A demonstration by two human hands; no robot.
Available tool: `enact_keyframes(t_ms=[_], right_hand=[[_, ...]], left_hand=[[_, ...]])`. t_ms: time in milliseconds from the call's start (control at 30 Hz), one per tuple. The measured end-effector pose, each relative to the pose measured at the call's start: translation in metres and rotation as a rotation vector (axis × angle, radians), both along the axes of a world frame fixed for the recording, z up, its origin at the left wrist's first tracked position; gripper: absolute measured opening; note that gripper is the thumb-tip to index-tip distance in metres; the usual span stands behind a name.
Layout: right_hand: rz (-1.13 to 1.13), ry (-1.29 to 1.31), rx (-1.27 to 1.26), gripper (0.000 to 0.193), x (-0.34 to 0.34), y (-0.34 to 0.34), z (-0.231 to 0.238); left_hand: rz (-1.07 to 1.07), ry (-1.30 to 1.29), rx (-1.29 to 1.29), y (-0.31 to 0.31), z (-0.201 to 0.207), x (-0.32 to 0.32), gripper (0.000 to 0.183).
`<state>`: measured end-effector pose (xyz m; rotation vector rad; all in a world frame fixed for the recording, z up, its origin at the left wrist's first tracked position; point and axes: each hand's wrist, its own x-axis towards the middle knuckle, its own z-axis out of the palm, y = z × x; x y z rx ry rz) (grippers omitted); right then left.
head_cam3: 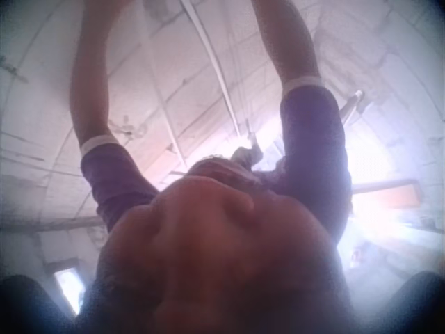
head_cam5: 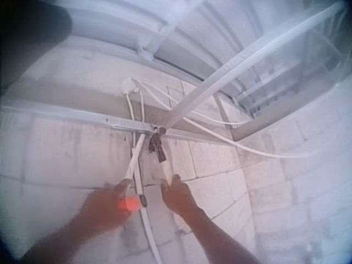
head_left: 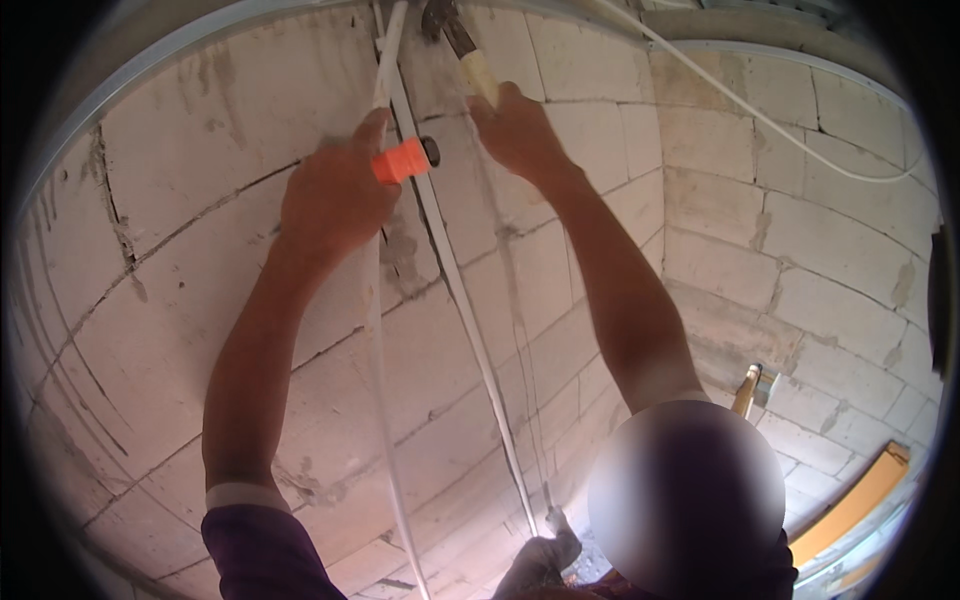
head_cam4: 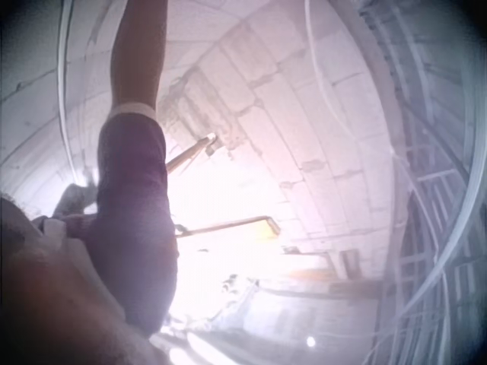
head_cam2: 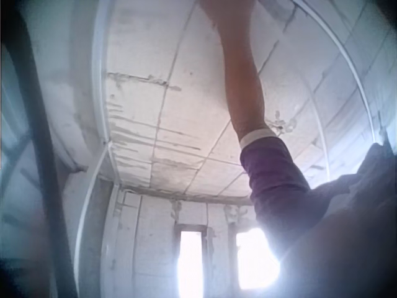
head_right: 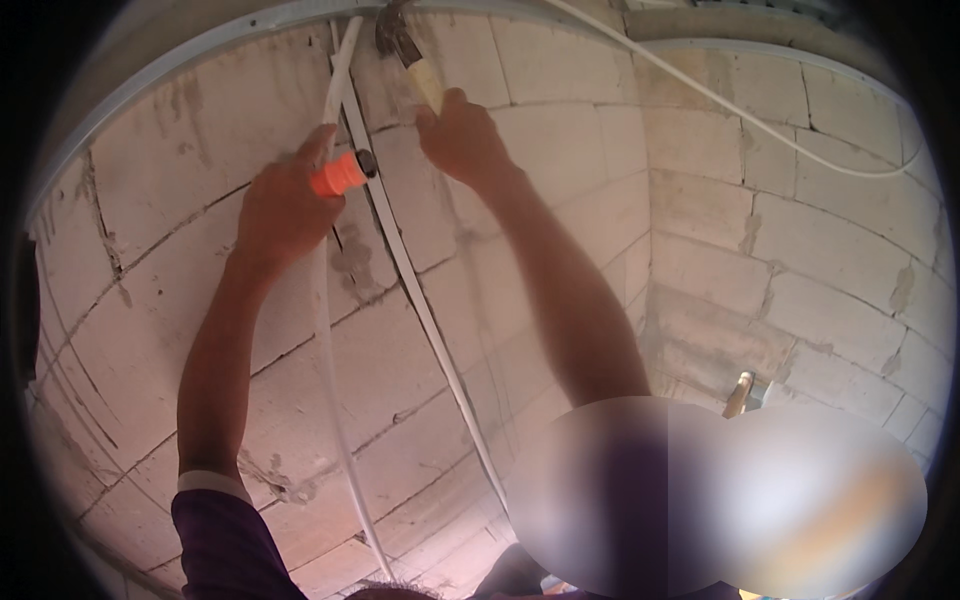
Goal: The person secures a white plastic conduit to a white cinder block wall using a hammer and a chisel. They repeatedly position the chisel against the conduit and strike it with the hammer to drive fasteners into the wall.
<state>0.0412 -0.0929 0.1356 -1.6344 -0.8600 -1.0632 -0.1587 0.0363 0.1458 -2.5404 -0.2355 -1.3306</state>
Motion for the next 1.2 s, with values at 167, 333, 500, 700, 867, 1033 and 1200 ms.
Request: enact_keyframes(t_ms=[167, 333, 500, 700, 867, 1033, 1200], right_hand=[[0.044, -0.102, 0.16, 0.046, -0.064, -0.022, 0.032], [-0.025, -0.056, 0.125, 0.047, -0.011, 0.014, 0.013], [0.015, -0.022, -0.017, 0.049, -0.015, -0.006, 0.025], [-0.033, -0.236, 0.304, 0.046, -0.031, 0.002, 0.043], [0.021, -0.067, 0.025, 0.047, 0.002, 0.019, 0.012], [0.095, -0.179, 0.323, 0.048, -0.047, -0.004, 0.04], [-0.142, -0.175, 0.161, 0.047, 0.033, 0.041, 0.013]], left_hand=[[0.003, -0.05, 0.109, 0.012, -0.003, 0.002, 0.068], [-0.067, -0.024, 0.023, 0.002, -0.006, 0.006, 0.07], [-0.005, -0.053, 0.107, 0.008, -0.003, -0.001, 0.071], [0.008, 0.043, -0.049, -0.004, -0.001, 0.005, 0.076], [0.048, -0.023, 0.022, 0.007, -0.002, 0.005, 0.074], [0.026, 0.008, -0.001, -0.001, 0.0, 0.0, 0.074], [-0.049, -0.022, 0.04, -0.001, -0.008, 0.013, 0.074]])
